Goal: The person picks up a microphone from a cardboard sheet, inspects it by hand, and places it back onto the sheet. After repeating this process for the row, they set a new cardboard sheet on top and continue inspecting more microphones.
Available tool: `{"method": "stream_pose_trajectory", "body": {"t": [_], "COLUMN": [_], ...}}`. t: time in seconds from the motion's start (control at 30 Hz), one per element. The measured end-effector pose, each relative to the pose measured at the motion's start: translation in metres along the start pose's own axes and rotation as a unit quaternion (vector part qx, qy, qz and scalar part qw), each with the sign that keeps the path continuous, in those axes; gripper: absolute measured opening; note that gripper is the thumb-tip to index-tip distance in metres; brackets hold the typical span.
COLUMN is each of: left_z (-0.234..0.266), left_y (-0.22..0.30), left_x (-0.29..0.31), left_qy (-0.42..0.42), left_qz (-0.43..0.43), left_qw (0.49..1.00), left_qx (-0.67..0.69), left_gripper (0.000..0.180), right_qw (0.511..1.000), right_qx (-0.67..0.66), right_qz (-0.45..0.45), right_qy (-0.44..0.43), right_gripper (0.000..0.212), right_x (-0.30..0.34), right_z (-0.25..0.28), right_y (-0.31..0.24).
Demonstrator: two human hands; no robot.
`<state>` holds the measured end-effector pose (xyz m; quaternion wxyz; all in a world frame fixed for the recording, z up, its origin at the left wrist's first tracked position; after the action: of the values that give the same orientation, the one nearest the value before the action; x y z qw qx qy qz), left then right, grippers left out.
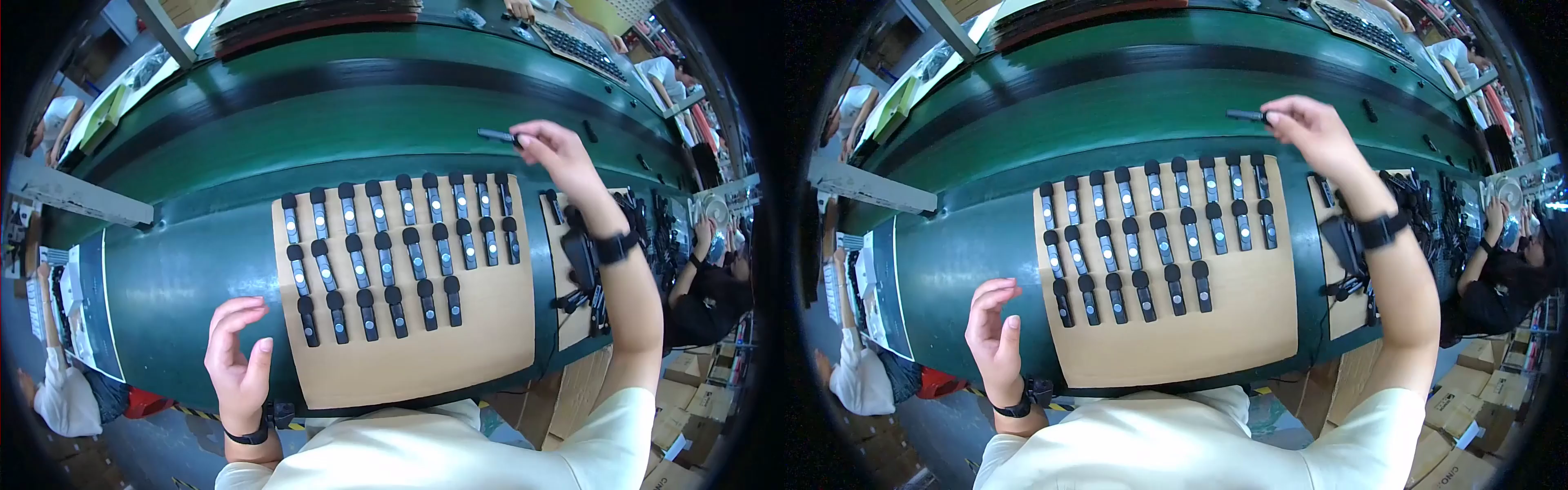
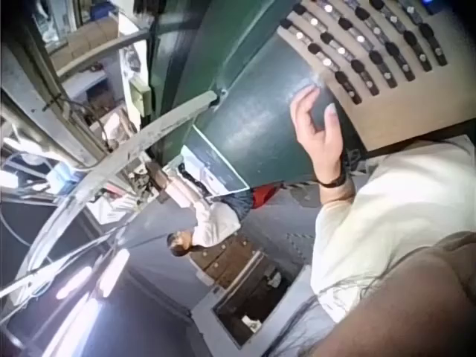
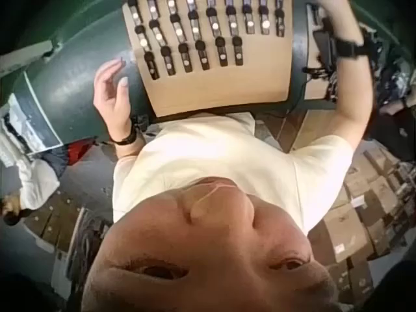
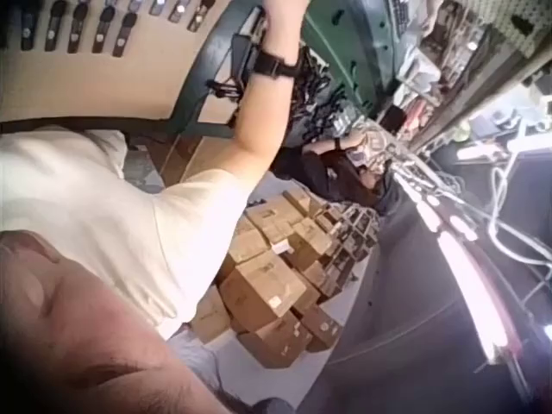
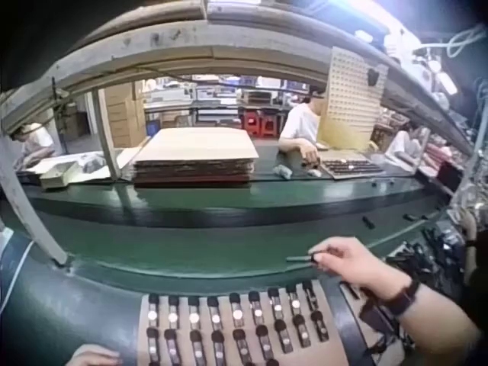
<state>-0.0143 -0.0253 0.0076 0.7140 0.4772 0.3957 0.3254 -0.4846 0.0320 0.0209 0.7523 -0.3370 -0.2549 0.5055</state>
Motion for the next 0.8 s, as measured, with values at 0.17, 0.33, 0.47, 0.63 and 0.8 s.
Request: {"method": "stream_pose_trajectory", "body": {"t": [0.17, 0.33, 0.47, 0.63, 0.8], "left_z": [-0.014, -0.039, -0.061, -0.075, -0.081], "left_y": [0.012, 0.039, 0.057, 0.061, 0.061], "left_x": [-0.001, 0.005, 0.008, 0.012, 0.018], "left_qy": [-0.059, -0.153, -0.172, -0.213, -0.219], "left_qz": [-0.040, -0.109, -0.089, -0.073, -0.084], "left_qw": [0.997, 0.981, 0.980, 0.971, 0.969], "left_qx": [0.032, 0.048, 0.053, 0.074, 0.081], "left_gripper": [0.028, 0.034, 0.039, 0.042, 0.036], "right_qw": [0.992, 0.980, 0.974, 0.961, 0.957], "right_qx": [-0.126, -0.163, -0.162, -0.177, -0.153], "right_qz": [0.006, 0.115, 0.157, 0.209, 0.242], "right_qy": [-0.007, -0.012, 0.002, 0.040, 0.053], "right_gripper": [0.024, 0.027, 0.029, 0.029, 0.026], "right_x": [0.106, 0.171, 0.193, 0.201, 0.208], "right_z": [-0.037, -0.079, -0.105, -0.124, -0.129], "right_y": [-0.057, -0.094, -0.108, -0.116, -0.117]}}
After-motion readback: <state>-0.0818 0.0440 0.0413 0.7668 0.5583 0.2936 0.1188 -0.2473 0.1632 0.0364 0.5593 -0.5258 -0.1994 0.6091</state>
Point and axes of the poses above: each hand's wrist, its own x-axis away from the middle knuckle, its own z-axis out of the back of the hand, y = z × x, the point moved 3 cm from there along -x, towards the middle knuckle, and after that the axes turned 8 degrees about x, right-handed, at the moved point
